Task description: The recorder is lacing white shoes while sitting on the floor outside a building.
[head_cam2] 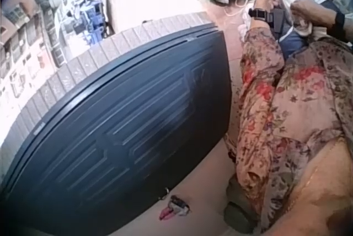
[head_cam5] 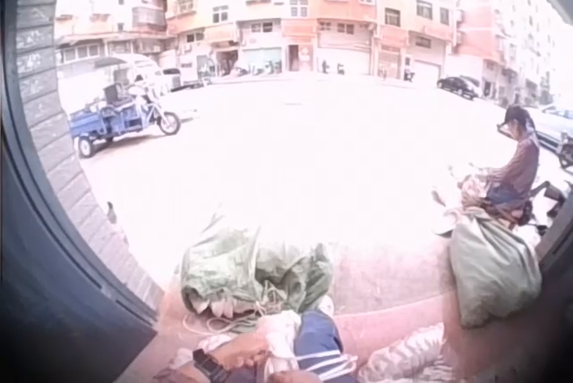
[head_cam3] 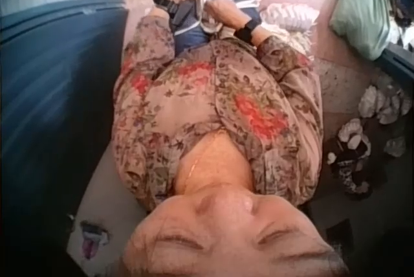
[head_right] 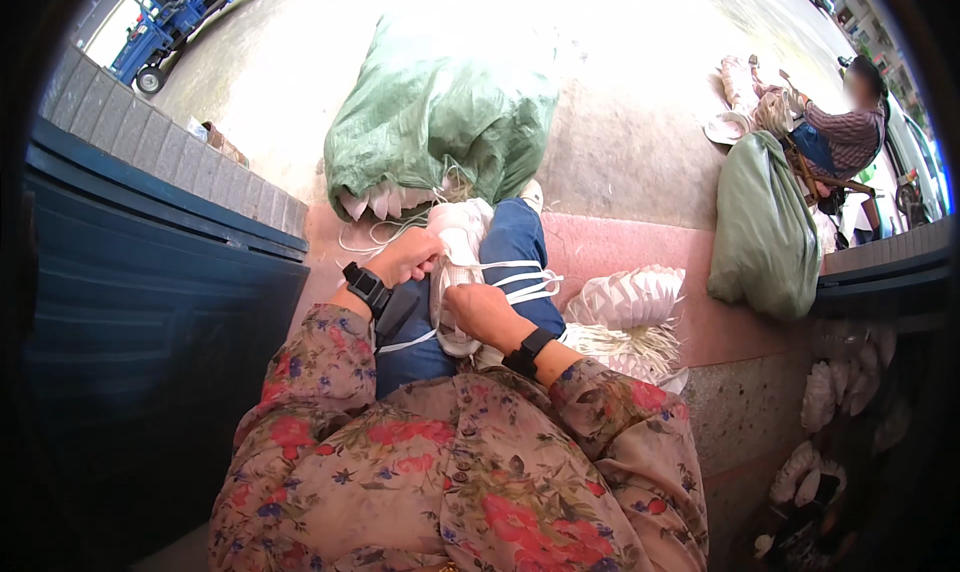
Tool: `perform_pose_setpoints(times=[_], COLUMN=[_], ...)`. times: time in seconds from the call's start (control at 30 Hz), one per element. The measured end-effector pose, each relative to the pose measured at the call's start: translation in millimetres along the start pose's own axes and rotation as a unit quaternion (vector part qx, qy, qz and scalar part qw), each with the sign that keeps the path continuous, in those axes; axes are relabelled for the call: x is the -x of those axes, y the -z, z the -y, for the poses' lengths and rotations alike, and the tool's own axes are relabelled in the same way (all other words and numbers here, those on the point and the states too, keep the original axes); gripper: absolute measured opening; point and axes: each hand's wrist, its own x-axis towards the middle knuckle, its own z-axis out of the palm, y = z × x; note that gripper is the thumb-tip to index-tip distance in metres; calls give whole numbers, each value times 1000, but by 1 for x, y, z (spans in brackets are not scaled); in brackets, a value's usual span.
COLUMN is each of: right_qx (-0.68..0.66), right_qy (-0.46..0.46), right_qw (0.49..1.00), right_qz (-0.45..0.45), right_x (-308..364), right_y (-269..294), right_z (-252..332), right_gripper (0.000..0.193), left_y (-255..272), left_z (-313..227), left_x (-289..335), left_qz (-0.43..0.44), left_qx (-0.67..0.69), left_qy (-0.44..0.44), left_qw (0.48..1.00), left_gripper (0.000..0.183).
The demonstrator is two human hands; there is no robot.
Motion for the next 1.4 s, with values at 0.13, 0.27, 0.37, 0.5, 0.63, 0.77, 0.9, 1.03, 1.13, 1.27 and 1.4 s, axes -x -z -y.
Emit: perform_pose_setpoints(times=[0.13, 0.27, 0.37, 0.5, 0.63, 0.77, 0.9, 1.03, 1.13, 1.27, 1.4], right_qx=[3, -23, -3, -9, -6, -27, -84, -136, -108, -167, -55], right_qy=[-15, 15, 11, 0, 5, -7, 34, 117, 98, 109, 306], right_qw=[1000, 999, 1000, 1000, 1000, 1000, 996, 979, 982, 968, 918], right_qz=[9, -19, -2, -4, -12, -1, 24, 100, 123, -150, -246], right_x=[4, 5, 3, 3, 4, 4, 13, 27, 23, 4, 6], right_y=[-10, -15, -15, -15, -18, -15, -12, -3, 53, 210, 359], right_z=[-6, -7, -5, -2, -4, -4, 11, 38, 47, 68, 118], right_gripper=[18, 18, 16, 14, 14, 13, 11, 11, 14, 16, 23], left_y=[4, -11, -22, -33, -26, 6, 11, 6, 10, 28, 36], left_z=[14, 37, 46, 47, 40, 26, 20, 21, 21, 9, -5], left_x=[14, 13, 5, -1, 1, 4, 4, 12, 25, 44, 48], left_qz=[-47, -152, -236, -291, -268, 103, 129, 58, -37, -81, -106], left_qx=[-59, -109, -180, -318, -314, 173, 142, 80, 18, -25, -43], left_qy=[-9, -122, -223, -253, -344, 54, 75, 13, -27, -56, -82], left_qw=[997, 975, 928, 866, 844, 978, 979, 995, 999, 995, 990], left_gripper=[10, 16, 18, 20, 16, 19, 18, 11, 12, 12, 13])
